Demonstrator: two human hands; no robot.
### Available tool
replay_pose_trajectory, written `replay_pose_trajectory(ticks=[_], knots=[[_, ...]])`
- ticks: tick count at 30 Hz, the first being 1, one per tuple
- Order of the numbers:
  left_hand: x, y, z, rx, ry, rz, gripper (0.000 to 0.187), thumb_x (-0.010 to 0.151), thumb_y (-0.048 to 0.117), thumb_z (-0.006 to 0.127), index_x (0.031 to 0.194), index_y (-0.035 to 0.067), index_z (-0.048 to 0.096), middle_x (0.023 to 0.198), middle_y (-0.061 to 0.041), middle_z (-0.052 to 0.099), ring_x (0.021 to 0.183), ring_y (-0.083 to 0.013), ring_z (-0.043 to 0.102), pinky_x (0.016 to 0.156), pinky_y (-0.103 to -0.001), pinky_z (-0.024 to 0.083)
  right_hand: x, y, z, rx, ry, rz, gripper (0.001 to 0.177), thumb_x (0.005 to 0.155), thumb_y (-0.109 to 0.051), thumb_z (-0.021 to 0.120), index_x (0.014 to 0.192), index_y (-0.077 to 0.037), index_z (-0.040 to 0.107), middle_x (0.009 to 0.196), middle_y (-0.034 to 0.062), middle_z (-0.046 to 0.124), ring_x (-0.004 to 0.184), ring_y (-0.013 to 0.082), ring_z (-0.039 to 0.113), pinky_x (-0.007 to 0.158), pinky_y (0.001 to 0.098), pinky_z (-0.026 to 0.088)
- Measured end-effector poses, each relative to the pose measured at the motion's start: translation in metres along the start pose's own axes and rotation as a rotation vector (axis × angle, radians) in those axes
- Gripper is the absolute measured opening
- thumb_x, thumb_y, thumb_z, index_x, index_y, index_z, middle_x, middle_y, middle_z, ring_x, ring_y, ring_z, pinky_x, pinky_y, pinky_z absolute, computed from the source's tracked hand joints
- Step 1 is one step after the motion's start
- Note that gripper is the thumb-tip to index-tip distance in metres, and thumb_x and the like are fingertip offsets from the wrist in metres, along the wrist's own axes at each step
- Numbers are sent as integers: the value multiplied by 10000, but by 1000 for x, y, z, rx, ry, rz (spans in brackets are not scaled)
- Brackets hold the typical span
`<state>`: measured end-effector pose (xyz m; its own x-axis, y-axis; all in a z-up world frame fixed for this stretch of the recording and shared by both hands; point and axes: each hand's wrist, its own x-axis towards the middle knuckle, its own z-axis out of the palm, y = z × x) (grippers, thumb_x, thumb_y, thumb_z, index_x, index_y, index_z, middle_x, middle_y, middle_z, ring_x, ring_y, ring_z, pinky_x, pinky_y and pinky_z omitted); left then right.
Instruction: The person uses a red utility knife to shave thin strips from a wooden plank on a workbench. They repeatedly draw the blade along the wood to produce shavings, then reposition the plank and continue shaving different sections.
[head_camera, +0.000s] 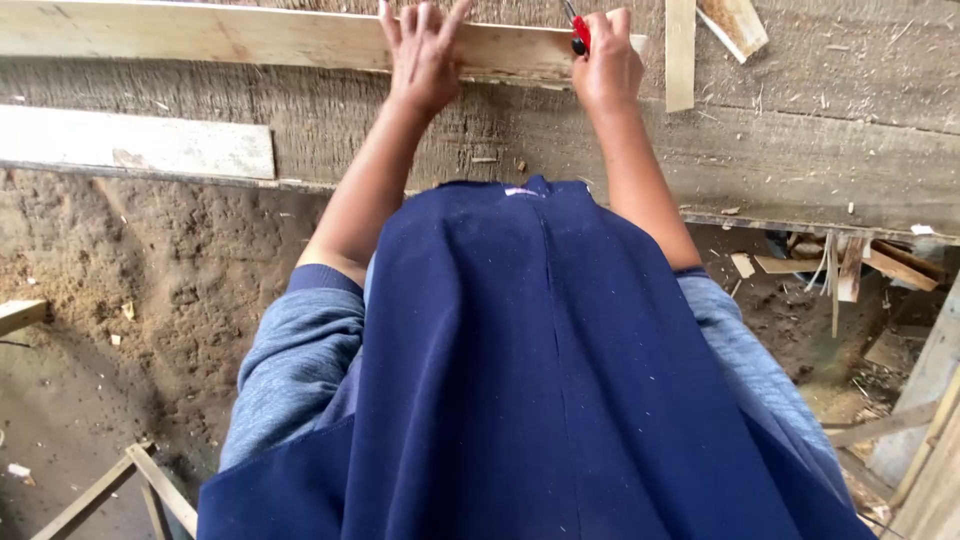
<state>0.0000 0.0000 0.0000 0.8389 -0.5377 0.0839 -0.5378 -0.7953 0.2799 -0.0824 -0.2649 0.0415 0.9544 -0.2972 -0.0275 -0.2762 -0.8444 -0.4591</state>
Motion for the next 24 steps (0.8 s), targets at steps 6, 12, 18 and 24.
replay_pose_trajectory(ticks=[6,12,18,24], knots=[[9,24,-24,-32,-229,3,992,688,-167,609,1576,169,322,1588,-258,216,1450,-508,150,1159,-742,72,8,50,17,60,291,114,666,814,252,524,1377,-101,482,1063,71,691,639,69,660,440,134,587],[-3,24,-14,21,-445,-87,892,925,125,638,1619,227,87,1663,-190,146,1521,-449,46,1194,-676,-51,13,109,-2,106,198,637,257,886,13,686,1091,-35,539,1290,157,487,906,194,756,684,238,757],[-7,43,-19,3,-579,-211,789,1021,156,508,1664,248,61,1707,-114,-73,1533,-375,-127,1218,-650,-96,7,131,23,29,305,316,362,800,102,699,1073,-66,531,1180,123,484,810,172,700,496,169,702],[-9,62,-12,20,-552,-179,759,1053,198,490,1662,217,38,1704,-95,-94,1521,-368,-140,1243,-647,-59,20,115,14,27,334,33,290,882,-37,793,1105,-95,617,1166,108,523,935,220,694,615,253,741]])
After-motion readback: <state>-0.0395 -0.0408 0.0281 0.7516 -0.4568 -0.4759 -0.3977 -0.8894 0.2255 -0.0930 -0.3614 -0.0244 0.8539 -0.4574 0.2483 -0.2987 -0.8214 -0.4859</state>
